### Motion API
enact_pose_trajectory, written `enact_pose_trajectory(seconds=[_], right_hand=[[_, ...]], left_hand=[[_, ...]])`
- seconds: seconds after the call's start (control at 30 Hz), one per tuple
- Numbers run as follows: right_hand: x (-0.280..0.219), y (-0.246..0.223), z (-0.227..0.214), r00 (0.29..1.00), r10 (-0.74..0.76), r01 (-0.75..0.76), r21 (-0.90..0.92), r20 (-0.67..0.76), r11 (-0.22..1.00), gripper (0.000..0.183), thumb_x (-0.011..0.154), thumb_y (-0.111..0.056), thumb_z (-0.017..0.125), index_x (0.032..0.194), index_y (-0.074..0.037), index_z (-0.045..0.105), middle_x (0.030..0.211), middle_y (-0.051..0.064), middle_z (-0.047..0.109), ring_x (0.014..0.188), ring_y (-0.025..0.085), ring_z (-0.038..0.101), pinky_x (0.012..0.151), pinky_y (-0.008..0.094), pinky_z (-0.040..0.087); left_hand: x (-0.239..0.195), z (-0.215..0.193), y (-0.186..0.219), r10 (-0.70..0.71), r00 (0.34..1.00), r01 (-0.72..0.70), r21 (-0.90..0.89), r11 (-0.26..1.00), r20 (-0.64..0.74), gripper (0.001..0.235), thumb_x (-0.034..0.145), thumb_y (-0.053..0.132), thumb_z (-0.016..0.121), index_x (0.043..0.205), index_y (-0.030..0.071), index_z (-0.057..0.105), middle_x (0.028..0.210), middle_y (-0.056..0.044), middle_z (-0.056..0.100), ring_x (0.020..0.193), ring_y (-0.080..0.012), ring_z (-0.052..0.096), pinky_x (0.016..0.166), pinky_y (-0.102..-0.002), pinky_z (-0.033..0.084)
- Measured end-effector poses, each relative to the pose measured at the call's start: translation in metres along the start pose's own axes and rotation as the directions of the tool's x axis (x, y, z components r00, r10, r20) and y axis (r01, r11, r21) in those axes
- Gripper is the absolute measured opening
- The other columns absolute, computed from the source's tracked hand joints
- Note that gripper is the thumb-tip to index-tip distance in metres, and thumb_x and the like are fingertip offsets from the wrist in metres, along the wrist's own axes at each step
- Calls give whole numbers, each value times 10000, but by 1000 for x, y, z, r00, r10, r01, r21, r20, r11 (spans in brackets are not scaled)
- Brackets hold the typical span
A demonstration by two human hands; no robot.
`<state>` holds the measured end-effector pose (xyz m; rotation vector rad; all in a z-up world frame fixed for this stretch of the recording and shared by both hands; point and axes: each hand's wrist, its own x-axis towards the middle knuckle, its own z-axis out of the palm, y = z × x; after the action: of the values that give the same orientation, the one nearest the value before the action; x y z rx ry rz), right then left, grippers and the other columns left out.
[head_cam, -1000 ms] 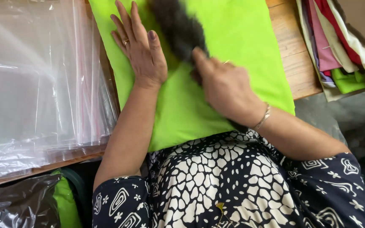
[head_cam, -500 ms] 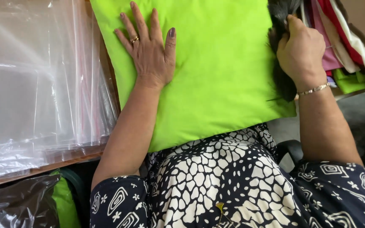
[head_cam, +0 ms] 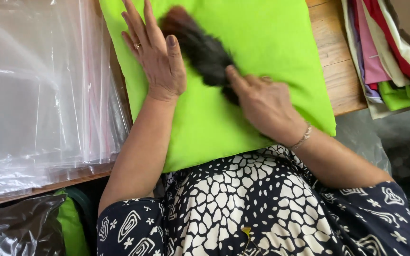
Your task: The person uses a feather duster to clean the surface of a lime green pillow resting on their lap. They repeatedly brush the pillow with the duster and occasionally smooth the fabric with their hands.
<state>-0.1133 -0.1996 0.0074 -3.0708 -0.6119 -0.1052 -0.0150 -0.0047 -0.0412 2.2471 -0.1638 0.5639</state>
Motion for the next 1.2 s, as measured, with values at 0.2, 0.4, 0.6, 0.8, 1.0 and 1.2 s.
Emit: enact_pose_trajectory(seconds=[0.2,0.4,0.6,0.8,1.0,1.2], right_hand=[[-38,97,28,929,256,-292,-102,-266,951,477,879,-104,544,1352,-81,597,761,66,662,517,256,577,410,359,387],[-32,163,44,841,504,-514,2,-200,858,448,901,-99,538,1341,-39,593,810,261,679,688,464,628,566,546,459],[-4,160,13,888,454,-458,-47,-78,888,535,955,-254,586,1362,84,506,1205,410,405,1095,612,380,923,624,276],[6,124,-10,950,234,-248,-45,-206,968,273,1084,-238,540,1061,33,565,865,225,548,733,428,557,540,512,450],[37,152,25,885,459,-465,231,80,855,563,1085,-513,508,945,29,445,913,303,526,787,472,515,690,535,408],[25,139,2,915,279,-141,418,-291,898,278,903,-108,765,1055,34,581,929,142,637,712,265,564,597,389,424]], left_hand=[[-1,3,8,19,998,-24,101,995,59,784,934,628,46,1554,181,218,1607,-62,-57,1537,-273,-75,1283,-515,-91],[4,-2,15,73,987,-114,296,948,145,862,950,634,41,1465,103,483,1529,-98,-15,1422,-316,-81,1164,-568,-72],[4,0,8,134,980,-178,343,922,147,802,995,648,136,1436,113,539,1528,-108,-28,1429,-365,-21,1143,-608,-45],[3,4,1,179,974,-218,364,905,139,845,990,704,115,1437,124,537,1538,-97,-76,1438,-365,-37,1143,-637,-35],[1,2,4,227,964,-262,331,907,141,872,984,739,147,1421,104,555,1540,-116,-106,1445,-384,-32,1150,-653,9],[5,4,6,215,940,-310,395,865,266,988,939,824,120,1465,72,487,1499,-199,-103,1393,-408,-89,1101,-681,-37]])
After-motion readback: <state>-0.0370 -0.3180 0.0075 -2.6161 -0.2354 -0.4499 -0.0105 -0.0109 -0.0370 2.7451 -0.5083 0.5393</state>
